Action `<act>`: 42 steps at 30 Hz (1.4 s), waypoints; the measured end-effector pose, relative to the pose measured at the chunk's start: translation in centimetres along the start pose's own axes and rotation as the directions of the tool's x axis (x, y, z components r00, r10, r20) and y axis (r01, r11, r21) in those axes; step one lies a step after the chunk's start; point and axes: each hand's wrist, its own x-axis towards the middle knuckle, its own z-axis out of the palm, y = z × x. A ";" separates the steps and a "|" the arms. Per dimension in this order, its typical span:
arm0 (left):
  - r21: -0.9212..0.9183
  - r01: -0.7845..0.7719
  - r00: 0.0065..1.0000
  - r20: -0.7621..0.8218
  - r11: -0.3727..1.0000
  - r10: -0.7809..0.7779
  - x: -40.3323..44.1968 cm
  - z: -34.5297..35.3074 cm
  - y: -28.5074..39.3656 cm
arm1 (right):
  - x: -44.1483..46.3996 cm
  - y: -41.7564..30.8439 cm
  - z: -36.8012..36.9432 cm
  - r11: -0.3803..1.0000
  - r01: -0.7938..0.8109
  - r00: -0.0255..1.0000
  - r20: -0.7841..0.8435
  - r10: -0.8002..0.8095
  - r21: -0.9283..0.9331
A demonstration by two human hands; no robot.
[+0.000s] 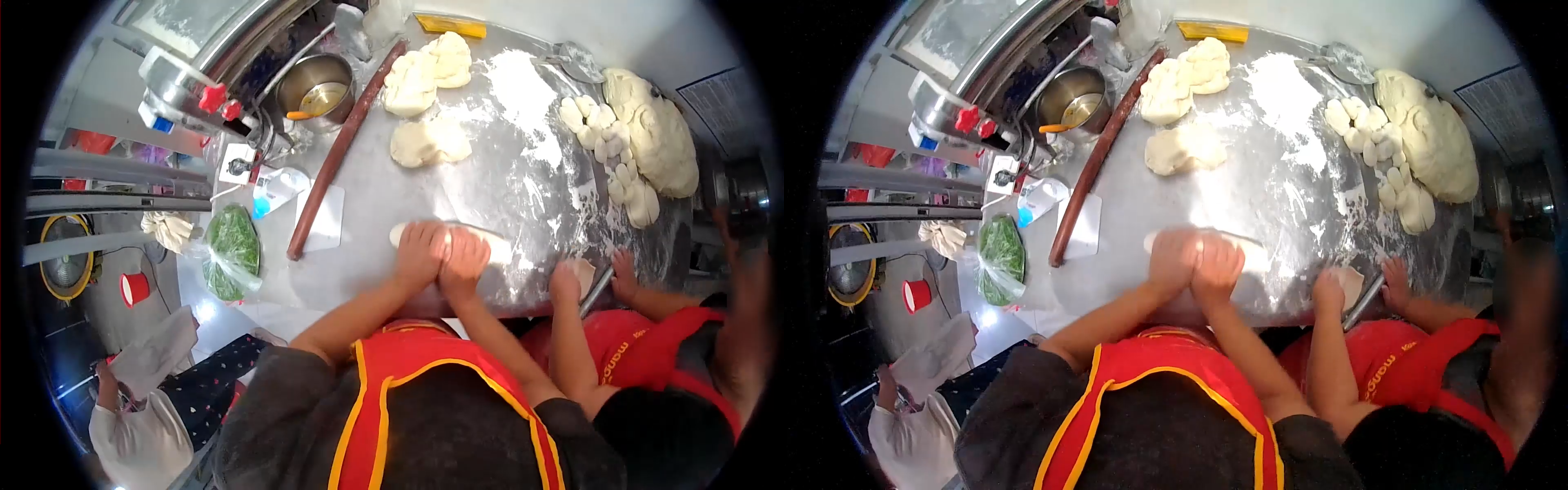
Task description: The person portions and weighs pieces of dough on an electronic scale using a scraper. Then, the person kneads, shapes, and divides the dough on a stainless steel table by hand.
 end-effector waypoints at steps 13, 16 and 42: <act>-0.004 -0.069 0.997 -0.027 0.998 0.069 9.0 3.8 -5.5 | 11.3 2.5 3.7 0.992 -0.123 0.990 0.074 0.123 0.003; 0.136 -0.076 0.993 -0.079 0.988 0.087 9.9 -1.2 -5.7 | 6.7 2.4 1.4 0.988 0.031 1.000 -0.009 -0.030 0.148; 0.300 -0.163 0.976 -0.090 0.940 0.198 23.3 1.0 -15.6 | 0.6 -2.6 -3.5 0.969 -0.184 0.981 -0.023 0.191 0.162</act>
